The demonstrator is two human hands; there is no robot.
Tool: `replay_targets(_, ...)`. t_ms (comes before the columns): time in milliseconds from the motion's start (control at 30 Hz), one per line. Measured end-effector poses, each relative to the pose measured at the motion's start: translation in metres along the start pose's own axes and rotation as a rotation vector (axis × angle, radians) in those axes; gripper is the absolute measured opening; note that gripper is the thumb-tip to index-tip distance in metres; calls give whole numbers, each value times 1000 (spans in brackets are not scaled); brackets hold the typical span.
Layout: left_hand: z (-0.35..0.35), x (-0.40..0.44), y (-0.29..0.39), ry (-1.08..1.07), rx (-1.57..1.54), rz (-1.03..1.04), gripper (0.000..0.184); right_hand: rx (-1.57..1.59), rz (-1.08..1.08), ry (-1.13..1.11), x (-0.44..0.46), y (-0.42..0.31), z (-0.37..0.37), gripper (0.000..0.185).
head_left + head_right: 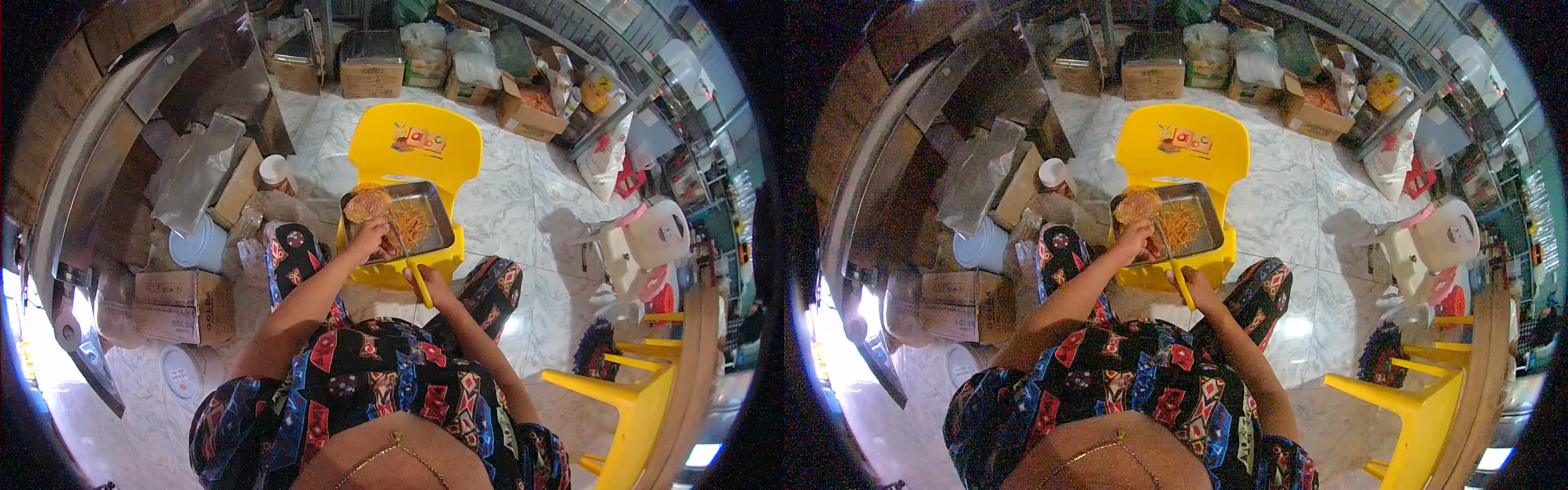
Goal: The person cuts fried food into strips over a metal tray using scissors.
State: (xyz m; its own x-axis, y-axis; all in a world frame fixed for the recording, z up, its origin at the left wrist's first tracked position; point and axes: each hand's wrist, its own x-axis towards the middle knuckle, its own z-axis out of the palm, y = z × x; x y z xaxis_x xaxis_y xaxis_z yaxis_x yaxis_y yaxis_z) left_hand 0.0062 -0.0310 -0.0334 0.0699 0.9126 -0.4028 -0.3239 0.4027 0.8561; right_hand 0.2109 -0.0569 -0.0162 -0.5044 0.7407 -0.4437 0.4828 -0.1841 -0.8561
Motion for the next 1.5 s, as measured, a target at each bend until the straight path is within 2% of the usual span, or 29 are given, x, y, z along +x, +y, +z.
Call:
replay_targets(100, 3, -4, 4, -48, 1, -12, 12, -61, -59, 13, -1, -4, 1, 55)
replay_targets(167, 10, -9, 5, -39, 132, -18, 17, 50, -29, 36, -1, -7, 4, 41)
replay_targets(367, 3, -4, 0, -115, 67, -65, 11, 47, 7, 19, -1, -10, 1, 41)
replay_targets(500, 2, -2, -3, -115, 38, -27, 13, 10, 13, 46, 2, -7, 1, 40)
replay_targets(600, -2, -1, 4, -36, 9, -26, 16, 17, -40, 45, 2, -4, -1, 49)
replay_targets(667, -8, -2, 11, 51, -44, 62, 18, 237, -10, -39, 0, -1, 0, 51)
replay_targets(800, -13, 4, 12, 220, -117, 84, 24, 171, 21, -67, -3, 1, 0, 53)
replay_targets(1000, -14, 3, 13, 207, -32, 143, 25, 160, 45, -135, -5, 2, 3, 55)
replay_targets(1233, -7, -2, 15, 164, -27, 103, 25, 176, 22, -122, -1, 10, 3, 52)
replay_targets(1333, -7, -2, 15, 176, -22, 115, 25, 159, 23, -125, -6, 0, 2, 53)
replay_targets(1400, -7, 0, 15, 276, -56, 122, 24, 164, 21, -129, -8, -2, 2, 55)
replay_targets(1500, -10, 1, 14, 234, -62, 147, 26, 133, 30, -133, -6, 1, 3, 55)
